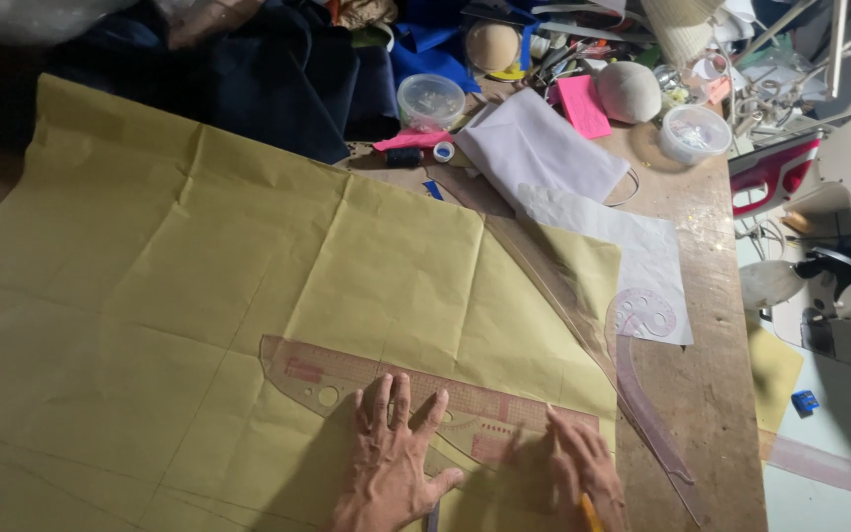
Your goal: Drafting and marking a garment pattern on paper using rulers, measuring tape, and a pencil.
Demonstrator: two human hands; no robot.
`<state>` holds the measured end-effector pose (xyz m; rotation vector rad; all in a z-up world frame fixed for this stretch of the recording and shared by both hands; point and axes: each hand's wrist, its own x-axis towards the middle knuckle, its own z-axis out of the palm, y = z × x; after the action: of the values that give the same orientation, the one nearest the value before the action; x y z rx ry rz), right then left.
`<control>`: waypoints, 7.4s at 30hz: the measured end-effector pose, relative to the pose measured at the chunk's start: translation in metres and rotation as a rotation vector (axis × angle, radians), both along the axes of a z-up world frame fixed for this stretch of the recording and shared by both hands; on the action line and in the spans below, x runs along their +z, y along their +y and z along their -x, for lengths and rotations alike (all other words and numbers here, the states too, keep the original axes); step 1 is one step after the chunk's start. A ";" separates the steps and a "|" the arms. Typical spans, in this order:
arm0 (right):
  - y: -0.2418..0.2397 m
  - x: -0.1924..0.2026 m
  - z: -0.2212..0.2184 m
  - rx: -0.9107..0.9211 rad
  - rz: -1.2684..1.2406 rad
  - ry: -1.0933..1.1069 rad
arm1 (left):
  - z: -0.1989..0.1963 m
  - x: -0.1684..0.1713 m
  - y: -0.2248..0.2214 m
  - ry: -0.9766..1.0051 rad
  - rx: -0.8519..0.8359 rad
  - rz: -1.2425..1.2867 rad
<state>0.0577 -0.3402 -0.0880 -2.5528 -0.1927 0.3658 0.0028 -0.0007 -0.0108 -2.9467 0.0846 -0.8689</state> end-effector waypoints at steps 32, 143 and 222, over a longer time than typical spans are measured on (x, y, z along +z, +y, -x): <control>0.117 0.259 -0.103 0.066 0.136 0.352 | 0.005 -0.018 0.000 0.151 -0.011 -0.004; 0.322 0.127 0.067 0.126 -0.010 -0.540 | 0.018 0.001 0.370 0.075 -0.092 -0.029; 0.324 0.114 0.065 0.090 0.051 -0.668 | 0.022 0.045 0.362 0.391 -0.155 0.135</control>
<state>-0.0076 -0.0158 0.0259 -2.6303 -0.5469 -0.4709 -0.0188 0.3613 0.0344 -3.2300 0.2876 -0.3072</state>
